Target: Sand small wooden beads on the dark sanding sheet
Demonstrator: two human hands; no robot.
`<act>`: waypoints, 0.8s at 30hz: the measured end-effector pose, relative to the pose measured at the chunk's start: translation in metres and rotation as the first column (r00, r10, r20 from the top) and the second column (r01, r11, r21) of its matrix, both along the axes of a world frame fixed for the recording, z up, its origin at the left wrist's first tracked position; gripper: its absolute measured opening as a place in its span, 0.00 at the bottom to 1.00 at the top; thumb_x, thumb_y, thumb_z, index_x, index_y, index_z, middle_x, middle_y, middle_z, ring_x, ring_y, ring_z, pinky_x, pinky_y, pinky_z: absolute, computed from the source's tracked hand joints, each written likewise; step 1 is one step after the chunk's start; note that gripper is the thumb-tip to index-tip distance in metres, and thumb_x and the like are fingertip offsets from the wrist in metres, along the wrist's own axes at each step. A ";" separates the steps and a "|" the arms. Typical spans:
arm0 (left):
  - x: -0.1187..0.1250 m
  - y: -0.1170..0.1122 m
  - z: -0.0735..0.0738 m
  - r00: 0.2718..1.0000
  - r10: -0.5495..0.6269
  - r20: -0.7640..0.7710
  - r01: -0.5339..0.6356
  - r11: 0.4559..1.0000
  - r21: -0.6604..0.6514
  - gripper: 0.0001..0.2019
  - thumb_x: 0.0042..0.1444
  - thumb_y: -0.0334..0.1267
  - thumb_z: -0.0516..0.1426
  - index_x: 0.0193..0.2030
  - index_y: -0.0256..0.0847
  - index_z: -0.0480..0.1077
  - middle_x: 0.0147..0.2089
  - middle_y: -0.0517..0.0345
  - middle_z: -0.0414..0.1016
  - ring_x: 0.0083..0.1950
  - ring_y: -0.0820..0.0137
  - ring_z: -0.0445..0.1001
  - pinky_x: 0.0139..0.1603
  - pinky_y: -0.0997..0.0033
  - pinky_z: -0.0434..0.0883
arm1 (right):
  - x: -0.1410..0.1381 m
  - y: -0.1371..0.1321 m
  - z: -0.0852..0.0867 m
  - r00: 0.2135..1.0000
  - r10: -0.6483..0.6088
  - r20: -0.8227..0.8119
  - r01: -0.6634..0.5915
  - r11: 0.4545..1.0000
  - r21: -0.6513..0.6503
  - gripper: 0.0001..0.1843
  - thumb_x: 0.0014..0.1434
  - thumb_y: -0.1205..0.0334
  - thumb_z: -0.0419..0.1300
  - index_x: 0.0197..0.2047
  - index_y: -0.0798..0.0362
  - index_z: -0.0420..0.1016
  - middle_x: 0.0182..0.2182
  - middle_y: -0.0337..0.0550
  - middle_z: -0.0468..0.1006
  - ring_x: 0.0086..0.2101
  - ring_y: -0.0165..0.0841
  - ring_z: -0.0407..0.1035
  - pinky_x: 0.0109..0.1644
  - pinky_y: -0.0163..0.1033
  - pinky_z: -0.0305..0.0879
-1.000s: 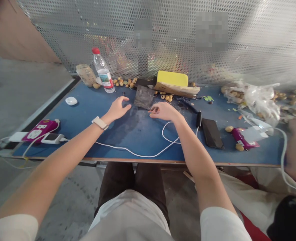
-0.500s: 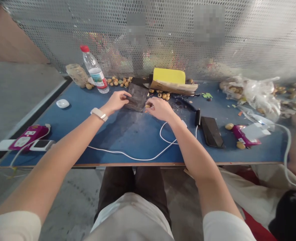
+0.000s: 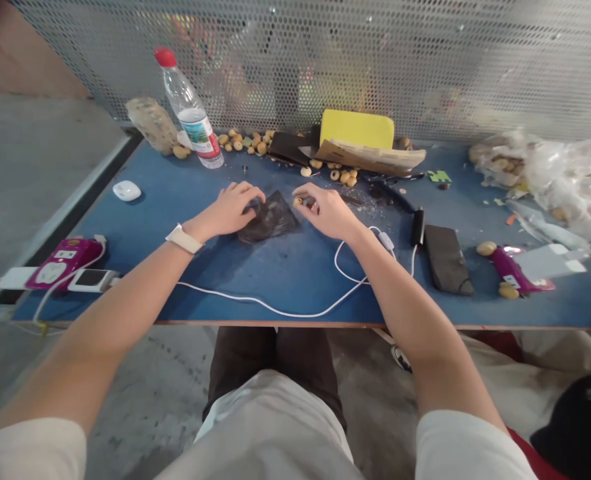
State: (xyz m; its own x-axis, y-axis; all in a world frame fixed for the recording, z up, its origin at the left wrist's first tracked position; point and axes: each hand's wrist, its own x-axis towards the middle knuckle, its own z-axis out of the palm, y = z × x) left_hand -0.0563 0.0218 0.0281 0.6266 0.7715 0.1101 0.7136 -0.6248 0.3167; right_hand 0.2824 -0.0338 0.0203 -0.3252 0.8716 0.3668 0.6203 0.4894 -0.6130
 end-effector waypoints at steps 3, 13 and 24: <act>0.010 -0.014 -0.005 0.997 -0.074 0.016 0.074 0.997 -0.020 0.29 0.83 0.53 0.67 0.83 0.45 0.78 0.85 0.33 0.77 0.87 0.32 0.74 0.88 0.26 0.73 | 0.003 -0.001 -0.004 0.998 0.012 0.059 -0.010 0.999 -0.037 0.16 0.83 0.46 0.73 0.62 0.45 0.94 0.53 0.51 0.96 0.47 0.47 0.87 0.63 0.56 0.85; 0.020 -0.044 0.000 0.980 -0.170 -0.102 0.182 0.976 0.117 0.36 0.83 0.61 0.69 0.85 0.40 0.83 0.82 0.31 0.85 0.86 0.31 0.76 0.96 0.22 0.59 | 0.013 -0.002 -0.012 0.992 0.095 0.089 -0.083 0.988 -0.130 0.13 0.79 0.48 0.76 0.57 0.44 0.97 0.50 0.51 0.95 0.49 0.49 0.85 0.63 0.57 0.83; 0.023 -0.045 -0.022 0.981 -0.188 0.043 0.185 0.980 0.071 0.49 0.76 0.71 0.73 0.92 0.43 0.75 0.87 0.30 0.77 0.87 0.28 0.73 0.97 0.25 0.62 | -0.004 -0.013 -0.011 0.990 0.016 0.140 -0.006 0.997 -0.073 0.11 0.81 0.55 0.74 0.60 0.42 0.99 0.56 0.53 0.94 0.58 0.56 0.86 0.73 0.66 0.83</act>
State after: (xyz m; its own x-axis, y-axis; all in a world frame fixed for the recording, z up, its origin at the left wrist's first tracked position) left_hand -0.0333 -0.0234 0.0060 0.7513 0.6315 0.1917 0.5672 -0.7664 0.3016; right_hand 0.2781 -0.0470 0.0094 -0.3790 0.8901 0.2533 0.6975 0.4546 -0.5539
